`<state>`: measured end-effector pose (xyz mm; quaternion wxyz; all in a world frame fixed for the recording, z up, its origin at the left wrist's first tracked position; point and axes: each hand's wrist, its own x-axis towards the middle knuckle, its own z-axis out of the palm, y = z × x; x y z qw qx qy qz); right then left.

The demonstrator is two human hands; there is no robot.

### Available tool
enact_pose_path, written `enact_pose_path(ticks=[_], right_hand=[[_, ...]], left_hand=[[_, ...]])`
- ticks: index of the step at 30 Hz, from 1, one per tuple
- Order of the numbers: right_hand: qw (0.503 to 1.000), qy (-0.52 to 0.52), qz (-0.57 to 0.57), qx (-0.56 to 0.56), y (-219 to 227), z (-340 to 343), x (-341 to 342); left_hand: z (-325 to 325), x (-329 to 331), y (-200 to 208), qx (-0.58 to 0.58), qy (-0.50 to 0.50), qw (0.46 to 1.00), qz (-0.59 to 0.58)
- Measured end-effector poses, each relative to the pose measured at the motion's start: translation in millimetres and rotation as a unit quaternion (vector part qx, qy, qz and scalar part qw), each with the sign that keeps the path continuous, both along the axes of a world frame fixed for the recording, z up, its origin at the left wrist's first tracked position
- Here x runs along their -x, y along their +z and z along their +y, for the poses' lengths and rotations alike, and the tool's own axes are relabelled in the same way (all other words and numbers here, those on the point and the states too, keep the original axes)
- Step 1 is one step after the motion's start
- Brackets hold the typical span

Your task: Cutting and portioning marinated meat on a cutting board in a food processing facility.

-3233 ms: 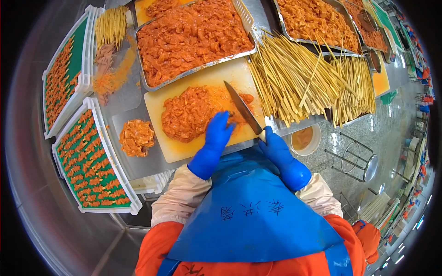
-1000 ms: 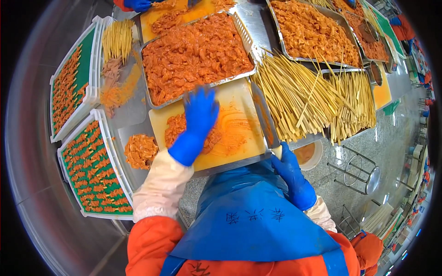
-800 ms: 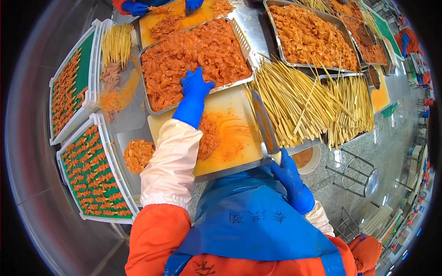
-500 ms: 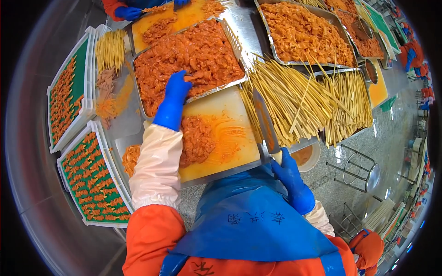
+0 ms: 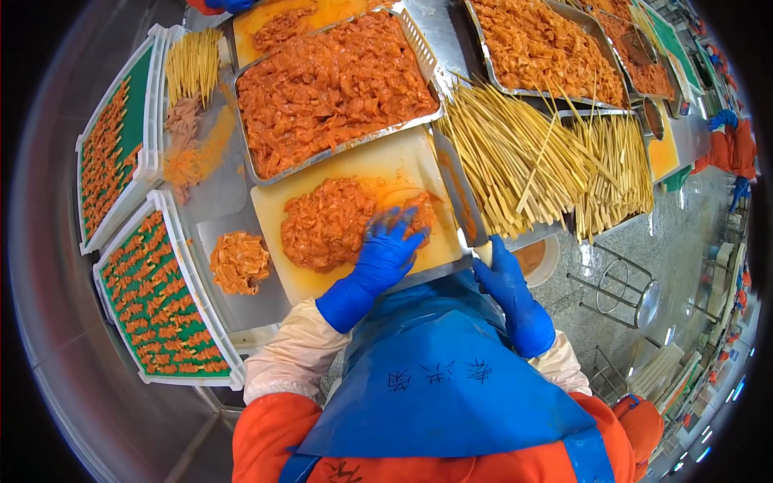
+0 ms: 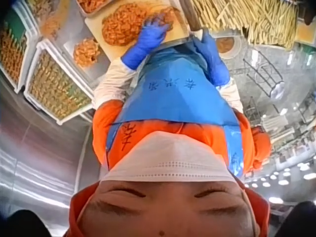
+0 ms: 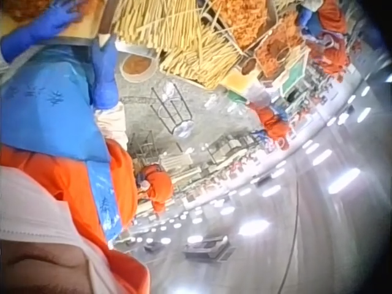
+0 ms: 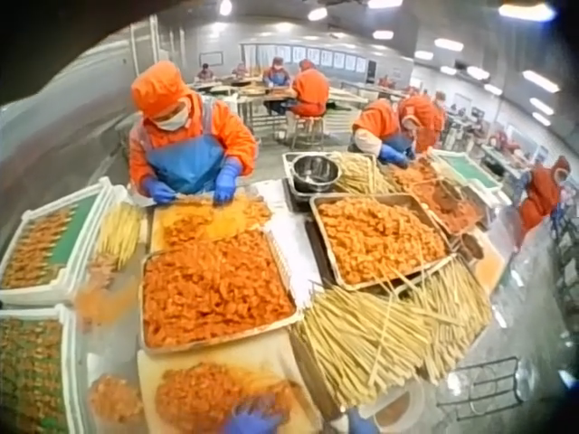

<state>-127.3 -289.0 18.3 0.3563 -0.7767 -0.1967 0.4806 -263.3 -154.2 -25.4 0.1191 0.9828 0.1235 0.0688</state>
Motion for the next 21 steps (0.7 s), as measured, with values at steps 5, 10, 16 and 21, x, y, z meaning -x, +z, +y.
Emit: enact_pose_path(ticks=[5, 10, 16, 21], right_hand=[[0.999, -0.002, -0.004, -0.045, -6.9, -7.5, 6.2], [0.995, 0.067, -0.076, -0.016, -5.7, -16.1, 9.0], [0.961, 0.186, -0.203, 0.023, -20.2, -13.5, 20.8], [0.953, 0.217, -0.203, 0.052, -27.8, 2.4, 26.3]], left_hand=[[-6.7, -23.5, -13.1, 0.196, 0.273, 0.935, -0.112], [-1.2, -24.1, -34.1, 0.163, 0.198, 0.966, -0.013], [-0.9, -14.1, -31.7, 0.219, 0.183, 0.947, -0.148], [-1.7, -15.8, -35.2, 0.165, 0.209, 0.962, -0.063]])
